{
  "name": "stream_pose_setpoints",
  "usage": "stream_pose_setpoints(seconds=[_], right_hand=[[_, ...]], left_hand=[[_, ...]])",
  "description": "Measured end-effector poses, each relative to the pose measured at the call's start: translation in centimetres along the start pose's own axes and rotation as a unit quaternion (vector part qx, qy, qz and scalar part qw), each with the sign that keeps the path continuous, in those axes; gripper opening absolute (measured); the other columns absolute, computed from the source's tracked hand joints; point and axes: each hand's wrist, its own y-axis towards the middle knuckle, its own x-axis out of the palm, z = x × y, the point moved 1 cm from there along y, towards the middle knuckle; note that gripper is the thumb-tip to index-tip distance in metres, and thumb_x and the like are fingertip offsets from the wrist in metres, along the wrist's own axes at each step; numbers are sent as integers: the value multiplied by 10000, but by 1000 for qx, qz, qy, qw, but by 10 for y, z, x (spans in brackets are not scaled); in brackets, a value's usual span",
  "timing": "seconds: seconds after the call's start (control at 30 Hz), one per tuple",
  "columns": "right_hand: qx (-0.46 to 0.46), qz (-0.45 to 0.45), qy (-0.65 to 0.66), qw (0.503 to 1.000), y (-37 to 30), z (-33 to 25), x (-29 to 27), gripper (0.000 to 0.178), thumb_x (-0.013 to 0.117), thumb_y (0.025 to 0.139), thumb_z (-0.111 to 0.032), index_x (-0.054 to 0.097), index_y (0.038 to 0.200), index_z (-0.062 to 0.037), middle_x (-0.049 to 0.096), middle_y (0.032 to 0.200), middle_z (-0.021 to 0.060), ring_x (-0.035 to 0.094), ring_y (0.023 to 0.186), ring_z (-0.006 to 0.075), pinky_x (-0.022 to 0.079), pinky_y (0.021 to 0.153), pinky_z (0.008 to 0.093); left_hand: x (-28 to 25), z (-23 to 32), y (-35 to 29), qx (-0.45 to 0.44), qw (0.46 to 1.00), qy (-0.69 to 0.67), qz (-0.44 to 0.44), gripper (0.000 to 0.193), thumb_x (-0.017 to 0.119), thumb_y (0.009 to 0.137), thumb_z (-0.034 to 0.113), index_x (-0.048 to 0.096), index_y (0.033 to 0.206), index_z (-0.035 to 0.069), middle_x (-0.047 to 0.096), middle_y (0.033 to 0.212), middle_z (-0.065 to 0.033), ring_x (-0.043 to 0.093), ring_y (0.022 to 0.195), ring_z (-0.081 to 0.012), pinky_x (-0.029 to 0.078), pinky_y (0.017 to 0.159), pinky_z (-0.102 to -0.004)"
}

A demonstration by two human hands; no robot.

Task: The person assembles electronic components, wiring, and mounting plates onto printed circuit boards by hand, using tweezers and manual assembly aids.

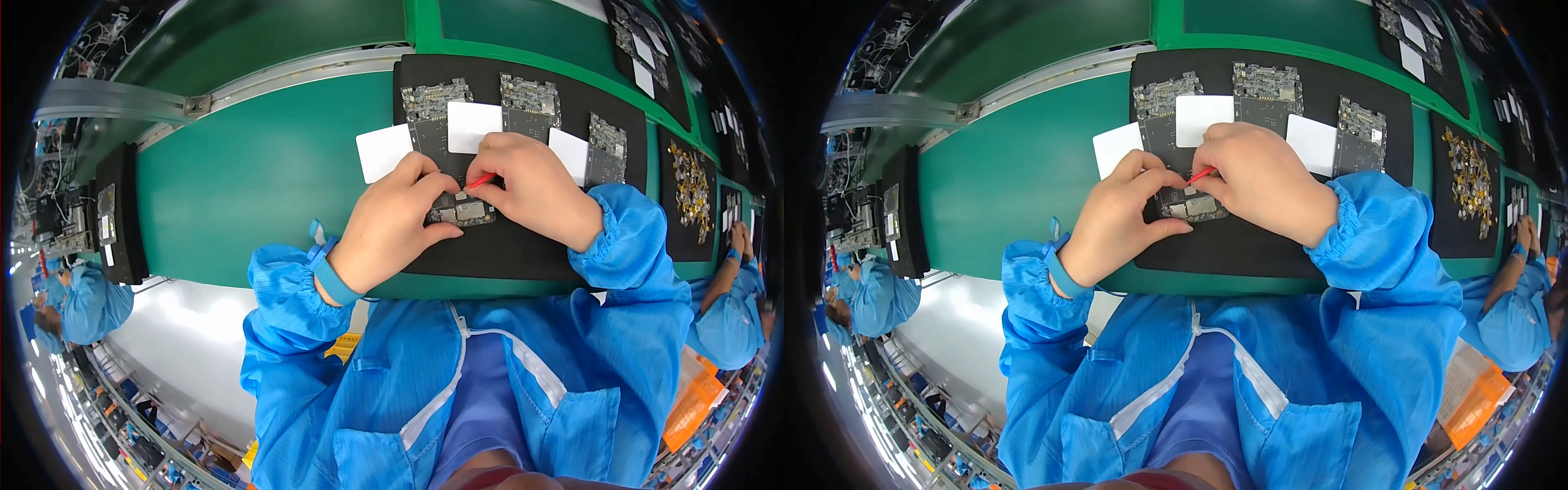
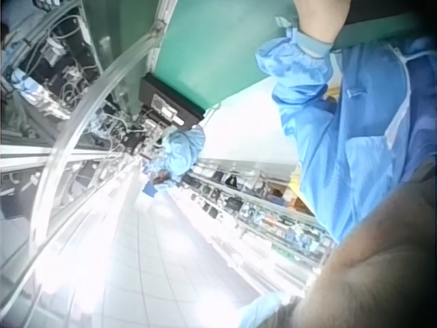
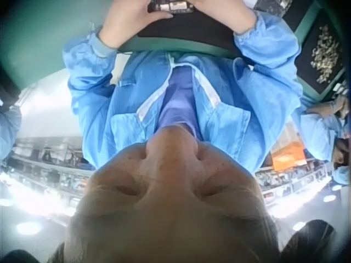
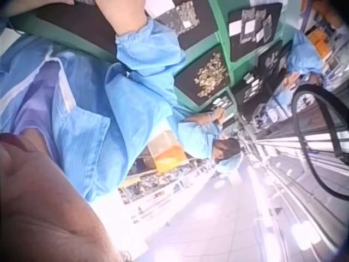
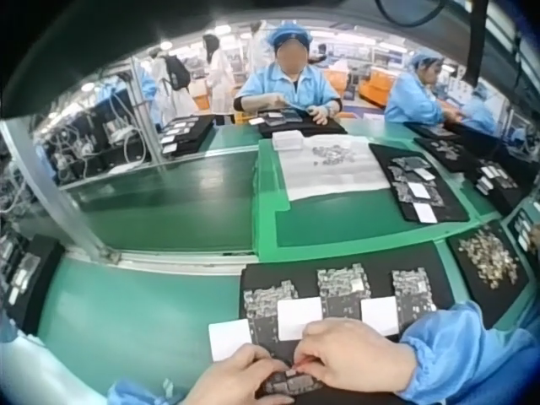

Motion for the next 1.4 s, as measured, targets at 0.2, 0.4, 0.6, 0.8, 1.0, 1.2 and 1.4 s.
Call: stream_pose_setpoints(seconds=[0.2,0.4,0.6,0.8,1.0,1.2,1.4], right_hand=[[15,8,-14,1000,-4,0,0,86,725,729,-70,663,782,-46,577,770,101,581,779,304,469,673,408],[-17,16,-36,999,-8,-1,3,82,702,722,-38,648,783,-46,563,779,103,575,791,304,469,674,412],[-9,-20,-37,999,-15,-8,3,79,677,734,-30,639,803,-34,551,811,115,567,810,324,472,703,413],[-21,-75,-26,997,-5,-18,-13,219,672,798,-100,570,974,-20,546,856,137,557,831,341,462,735,425],[-153,-46,-122,980,3,-1,-2,210,678,794,-129,512,884,-37,527,902,118,528,877,314,445,777,403],[-185,-68,-85,977,5,3,4,196,675,785,-124,522,875,-41,525,885,107,528,868,306,446,795,392],[-210,-95,-127,965,6,0,3,158,655,802,-126,537,876,-51,526,855,84,523,845,291,441,793,376]], left_hand=[[4,-1,0,-7,1000,9,-4,446,840,633,76,640,1032,66,561,1002,-93,612,844,-290,516,722,-359],[5,-4,1,-12,1000,-19,-12,410,826,646,58,643,1014,55,559,990,-96,604,837,-291,509,723,-355],[7,-8,-4,-10,999,-39,-27,345,813,657,43,653,962,38,550,978,-105,596,832,-301,504,718,-356],[9,-7,-7,5,999,-34,5,456,819,650,47,613,1056,48,540,960,-113,596,843,-308,503,723,-378],[8,-7,-6,-15,999,-31,4,533,834,634,67,581,1101,34,540,953,-119,598,858,-304,508,735,-382],[13,-10,-6,-20,999,-25,19,553,837,625,61,566,1103,-4,549,970,-140,601,871,-322,507,737,-380],[14,-8,-8,-13,999,-28,29,538,835,623,54,566,1084,-12,555,969,-146,601,871,-334,505,735,-387]])
